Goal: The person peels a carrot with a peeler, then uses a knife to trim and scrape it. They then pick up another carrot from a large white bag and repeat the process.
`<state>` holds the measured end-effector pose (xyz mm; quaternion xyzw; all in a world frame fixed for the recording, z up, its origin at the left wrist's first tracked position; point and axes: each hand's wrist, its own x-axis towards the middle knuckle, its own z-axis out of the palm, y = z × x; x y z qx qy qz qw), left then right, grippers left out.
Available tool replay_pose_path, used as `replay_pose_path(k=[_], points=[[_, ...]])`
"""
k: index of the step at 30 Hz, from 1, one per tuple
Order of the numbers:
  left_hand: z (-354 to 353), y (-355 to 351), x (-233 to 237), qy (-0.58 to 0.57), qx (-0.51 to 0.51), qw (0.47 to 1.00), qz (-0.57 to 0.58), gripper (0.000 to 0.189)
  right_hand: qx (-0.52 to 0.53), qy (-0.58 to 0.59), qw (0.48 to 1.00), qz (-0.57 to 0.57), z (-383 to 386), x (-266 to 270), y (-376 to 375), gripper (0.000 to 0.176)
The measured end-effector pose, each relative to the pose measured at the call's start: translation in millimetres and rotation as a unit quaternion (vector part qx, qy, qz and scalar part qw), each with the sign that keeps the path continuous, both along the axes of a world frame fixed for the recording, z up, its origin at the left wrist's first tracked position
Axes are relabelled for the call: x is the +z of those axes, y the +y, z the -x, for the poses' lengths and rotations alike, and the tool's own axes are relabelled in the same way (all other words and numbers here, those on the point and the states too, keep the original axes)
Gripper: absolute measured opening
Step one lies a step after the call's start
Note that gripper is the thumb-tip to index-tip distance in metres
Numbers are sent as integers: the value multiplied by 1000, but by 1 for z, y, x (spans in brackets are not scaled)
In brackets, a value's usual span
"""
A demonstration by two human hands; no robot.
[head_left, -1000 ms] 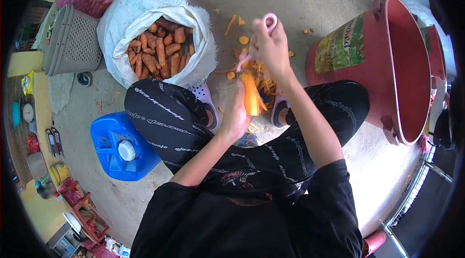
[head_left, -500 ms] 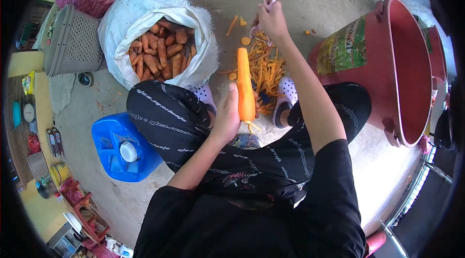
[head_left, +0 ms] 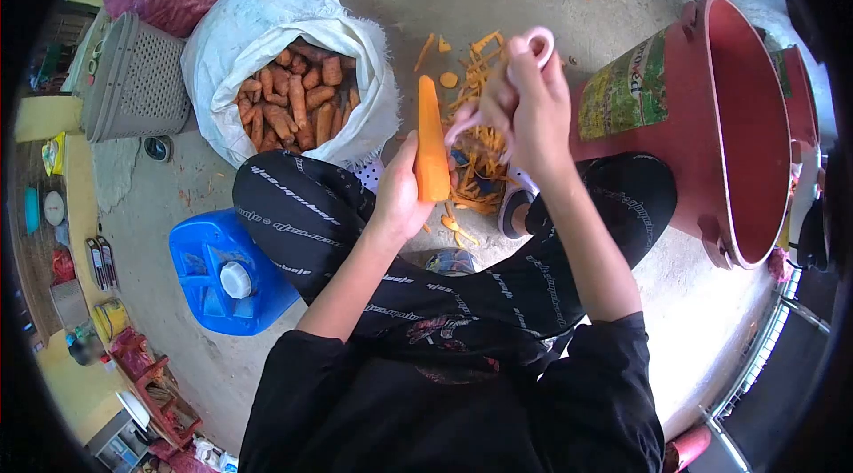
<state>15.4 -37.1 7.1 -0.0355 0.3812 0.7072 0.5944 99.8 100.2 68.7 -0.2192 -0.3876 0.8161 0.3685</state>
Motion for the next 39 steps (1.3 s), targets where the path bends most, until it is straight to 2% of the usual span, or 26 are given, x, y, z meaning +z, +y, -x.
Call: replay_pose_path(k=[2,4,6,11,13,14,16,18,20,21,23,26,28,30,32,33,34,36,37,39], points=[[-3,4,-2,-24,4,999,-41,29,-6,-43,998,44,-1,13,-25,17],[-3,2,-3,-29,-9,997,-74,28,17,-43,999,2,-3,5,-40,17],[-2,-4,-2,-18,-43,994,-100,28,47,-5,999,13,-5,-1,-45,17],[-12,1,5,-33,-22,998,-40,29,57,-34,998,9,0,-4,-45,18],[-9,-1,-1,-25,-29,995,-88,25,61,-31,997,25,4,-7,-40,19],[-1,-6,-22,-32,-41,988,-148,28,66,-23,997,38,7,-9,-37,19],[3,-5,-22,-32,-43,982,-180,36,68,-23,997,43,12,-10,-33,21],[3,-6,-12,-18,-20,993,-119,32,64,-37,997,32,21,-11,-33,22],[-5,-13,-22,10,-54,998,-33,30,-14,-87,995,-52,33,-18,-15,21],[-18,-14,-12,-45,-42,996,-62,31,6,-66,997,-29,38,-22,-2,21],[-23,-16,-14,-51,-24,998,-42,38,26,-51,998,-20,48,-36,13,23],[-21,-18,-16,-19,-42,998,-39,45,-23,-90,996,-13,68,-75,42,26],[-18,-19,-11,-6,-56,998,-40,48,-65,-174,979,-81,72,-82,63,26],[-16,-19,-6,-20,-72,996,-53,51,-104,-255,948,-156,74,-99,85,27],[-14,-15,-2,14,-59,998,-24,52,-137,-338,897,-248,73,-127,107,28],[-13,-14,6,40,-57,998,-6,52,-106,-402,871,-262,68,-125,110,28],[-12,-14,9,67,-56,996,14,52,-101,-390,877,-261,63,-113,107,29],[-10,-14,-1,44,-45,998,2,51,-90,-365,891,-256,53,-94,99,29],[-9,-14,-7,31,-40,999,-5,50,-118,-276,916,-265,52,-88,94,26],[-6,-16,-17,-38,-27,997,-61,46,-77,-133,976,-152,37,-56,63,25]])
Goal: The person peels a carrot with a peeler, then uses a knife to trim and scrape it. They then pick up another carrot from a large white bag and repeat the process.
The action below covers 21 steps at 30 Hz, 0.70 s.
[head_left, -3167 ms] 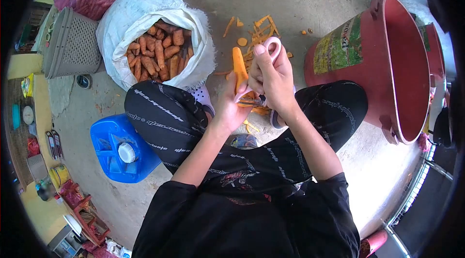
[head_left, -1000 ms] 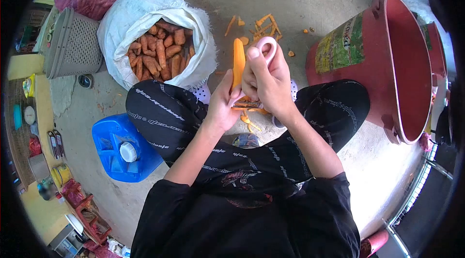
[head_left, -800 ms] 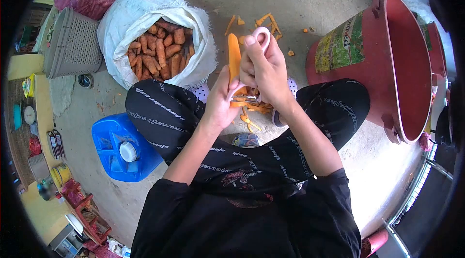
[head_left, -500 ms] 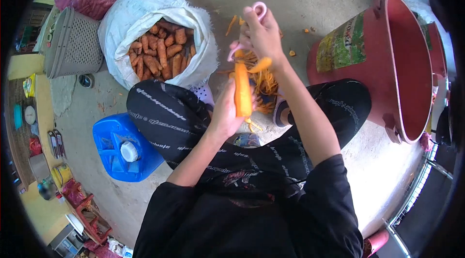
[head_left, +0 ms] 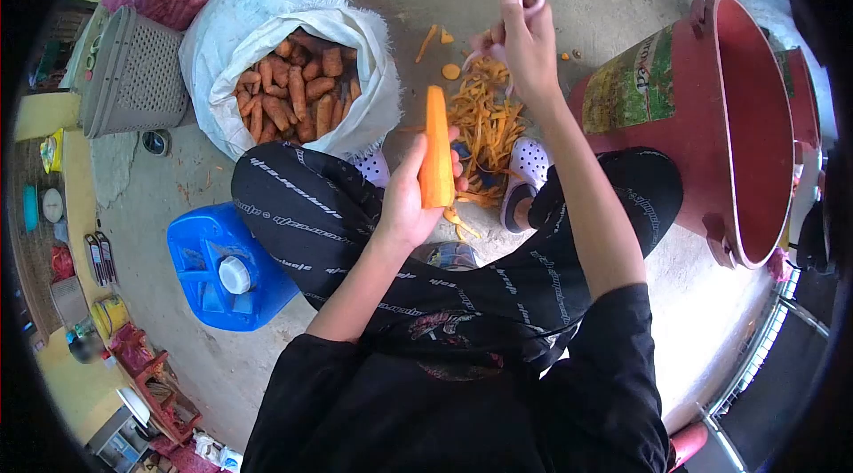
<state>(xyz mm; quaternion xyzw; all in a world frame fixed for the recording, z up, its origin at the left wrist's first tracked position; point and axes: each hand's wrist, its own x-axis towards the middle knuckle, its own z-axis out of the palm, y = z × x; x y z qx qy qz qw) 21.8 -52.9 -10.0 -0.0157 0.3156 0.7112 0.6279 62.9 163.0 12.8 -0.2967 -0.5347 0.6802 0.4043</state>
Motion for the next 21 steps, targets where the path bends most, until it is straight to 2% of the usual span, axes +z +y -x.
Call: replay_pose_path(k=[1,4,7,11,13,17,19,21], points=[[1,-1,-2,-35,5,999,-26,43,17,30,999,40,-8,17,-21,24],[-4,9,20,51,34,998,35,47,74,82,982,155,-25,56,-77,22],[-3,5,16,9,10,1000,16,45,107,99,964,221,-34,68,-107,22],[-3,0,6,-31,14,999,-30,40,137,104,967,189,-36,58,-119,20],[-7,4,24,-11,-4,1000,-27,31,122,88,971,186,-35,54,-116,21],[-12,2,18,41,21,999,20,35,56,38,985,158,-24,46,-95,24],[-13,-3,4,41,2,999,27,41,55,56,993,89,-15,38,-70,27],[-15,-2,4,14,-4,999,49,39,48,48,995,77,1,29,-42,18]])
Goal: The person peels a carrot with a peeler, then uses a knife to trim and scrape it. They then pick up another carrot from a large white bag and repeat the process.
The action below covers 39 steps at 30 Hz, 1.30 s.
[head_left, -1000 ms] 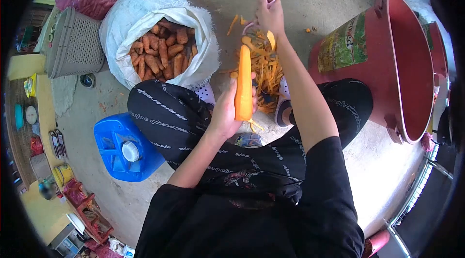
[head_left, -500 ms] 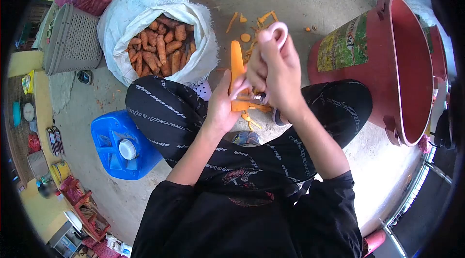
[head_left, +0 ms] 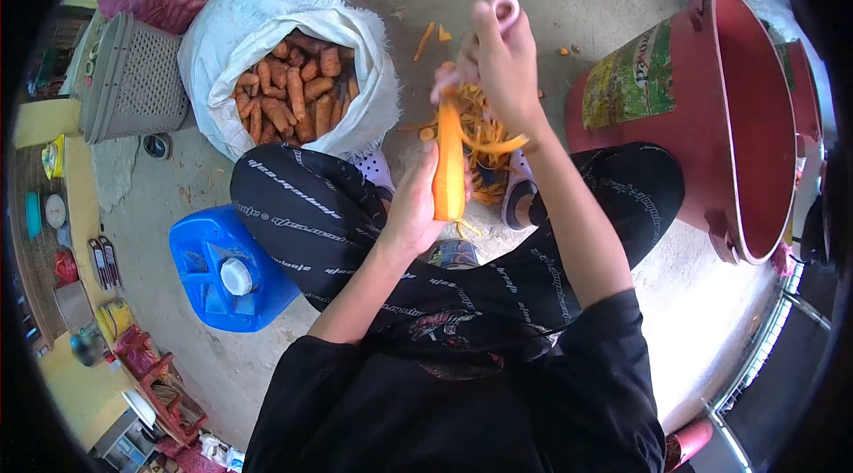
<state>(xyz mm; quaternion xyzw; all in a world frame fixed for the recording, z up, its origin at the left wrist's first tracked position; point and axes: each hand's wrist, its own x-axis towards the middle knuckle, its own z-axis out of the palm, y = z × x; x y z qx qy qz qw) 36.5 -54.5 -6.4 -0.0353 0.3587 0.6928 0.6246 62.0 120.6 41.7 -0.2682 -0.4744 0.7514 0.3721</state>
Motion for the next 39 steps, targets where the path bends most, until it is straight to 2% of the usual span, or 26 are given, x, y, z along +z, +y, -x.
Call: replay_pose_path(k=[3,6,10,13,14,16,19,20,23,26,31,35,39], points=[[0,2,-2,0,-12,1000,-15,38,-53,-33,995,-79,29,-44,43,19],[1,-2,4,26,-22,999,-4,39,-117,-264,945,-152,36,-61,65,25],[5,2,9,104,-1,994,43,43,-41,-306,935,-176,26,-65,65,29],[10,5,0,84,39,991,97,39,-51,-173,977,-111,16,-49,39,25],[11,6,-3,67,55,989,116,38,-21,-110,992,-64,10,-39,29,23],[16,1,-17,12,52,997,62,33,38,17,998,36,-6,-18,3,20],[16,3,-8,-21,64,997,30,23,59,1,994,87,-20,16,-39,17],[15,6,-4,-25,69,997,25,19,100,24,993,65,-24,13,-45,23],[18,-4,-13,-1,9,992,-124,25,117,47,987,95,-27,19,-64,21],[12,-2,-4,-86,40,988,-119,23,122,41,990,59,-26,14,-68,21],[4,-8,-3,-74,7,996,-39,29,48,-28,998,17,-25,16,-57,22],[-5,-9,0,-119,1,992,-30,30,21,12,998,59,-11,-10,-10,20],[1,-4,2,-93,24,995,-6,29,1,0,1000,13,2,-10,-16,20]])
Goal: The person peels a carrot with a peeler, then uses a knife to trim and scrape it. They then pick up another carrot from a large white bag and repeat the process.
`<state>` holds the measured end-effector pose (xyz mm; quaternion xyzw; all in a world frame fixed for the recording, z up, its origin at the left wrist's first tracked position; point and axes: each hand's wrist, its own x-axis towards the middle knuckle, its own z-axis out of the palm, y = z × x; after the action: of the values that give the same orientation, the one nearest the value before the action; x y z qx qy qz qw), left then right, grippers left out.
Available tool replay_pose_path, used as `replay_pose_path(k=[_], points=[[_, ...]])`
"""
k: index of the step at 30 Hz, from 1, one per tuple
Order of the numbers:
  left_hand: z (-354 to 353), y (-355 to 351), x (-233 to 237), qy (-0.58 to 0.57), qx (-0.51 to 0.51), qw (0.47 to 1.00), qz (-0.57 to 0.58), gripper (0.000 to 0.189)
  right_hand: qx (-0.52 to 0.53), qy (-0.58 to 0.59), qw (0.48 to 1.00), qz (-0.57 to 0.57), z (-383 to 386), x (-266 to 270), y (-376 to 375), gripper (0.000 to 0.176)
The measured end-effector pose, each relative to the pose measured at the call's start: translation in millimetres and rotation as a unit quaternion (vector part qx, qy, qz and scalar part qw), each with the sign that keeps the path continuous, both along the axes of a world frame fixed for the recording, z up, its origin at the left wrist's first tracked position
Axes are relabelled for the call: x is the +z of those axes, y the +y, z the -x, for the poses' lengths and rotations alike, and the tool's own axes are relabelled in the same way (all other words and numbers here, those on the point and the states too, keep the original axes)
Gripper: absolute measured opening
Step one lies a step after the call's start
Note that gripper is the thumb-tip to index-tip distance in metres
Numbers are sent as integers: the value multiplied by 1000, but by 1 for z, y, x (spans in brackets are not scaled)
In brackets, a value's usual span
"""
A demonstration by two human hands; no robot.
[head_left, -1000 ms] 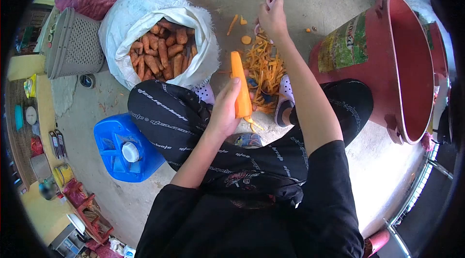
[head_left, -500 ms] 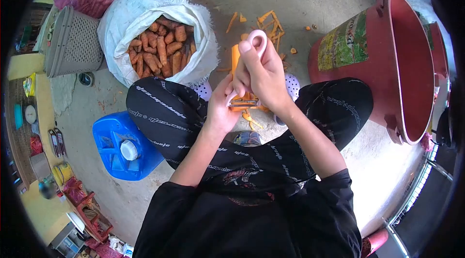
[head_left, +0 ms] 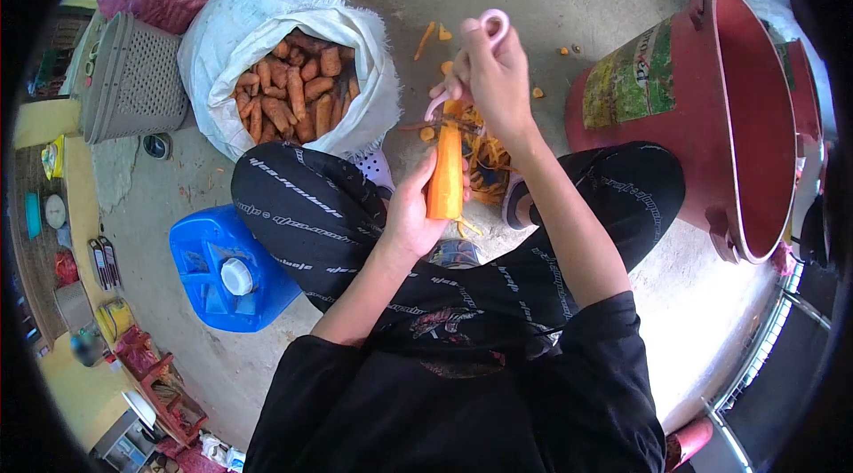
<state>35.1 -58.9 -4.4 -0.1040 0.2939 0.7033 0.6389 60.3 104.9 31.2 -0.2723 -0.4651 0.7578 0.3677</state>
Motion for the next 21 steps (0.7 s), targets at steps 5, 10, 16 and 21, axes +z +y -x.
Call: replay_pose_path(k=[5,10,16,21], points=[[11,0,4,29,25,998,-49,27,2,44,997,63,-17,31,-35,21],[4,-2,-3,11,42,997,-66,26,54,17,996,64,-29,20,-56,19],[-3,-7,1,10,-3,999,-33,35,-40,0,999,-26,2,-12,10,24],[-2,-11,6,16,-27,999,-30,44,-137,-230,947,-179,22,-63,85,24]])
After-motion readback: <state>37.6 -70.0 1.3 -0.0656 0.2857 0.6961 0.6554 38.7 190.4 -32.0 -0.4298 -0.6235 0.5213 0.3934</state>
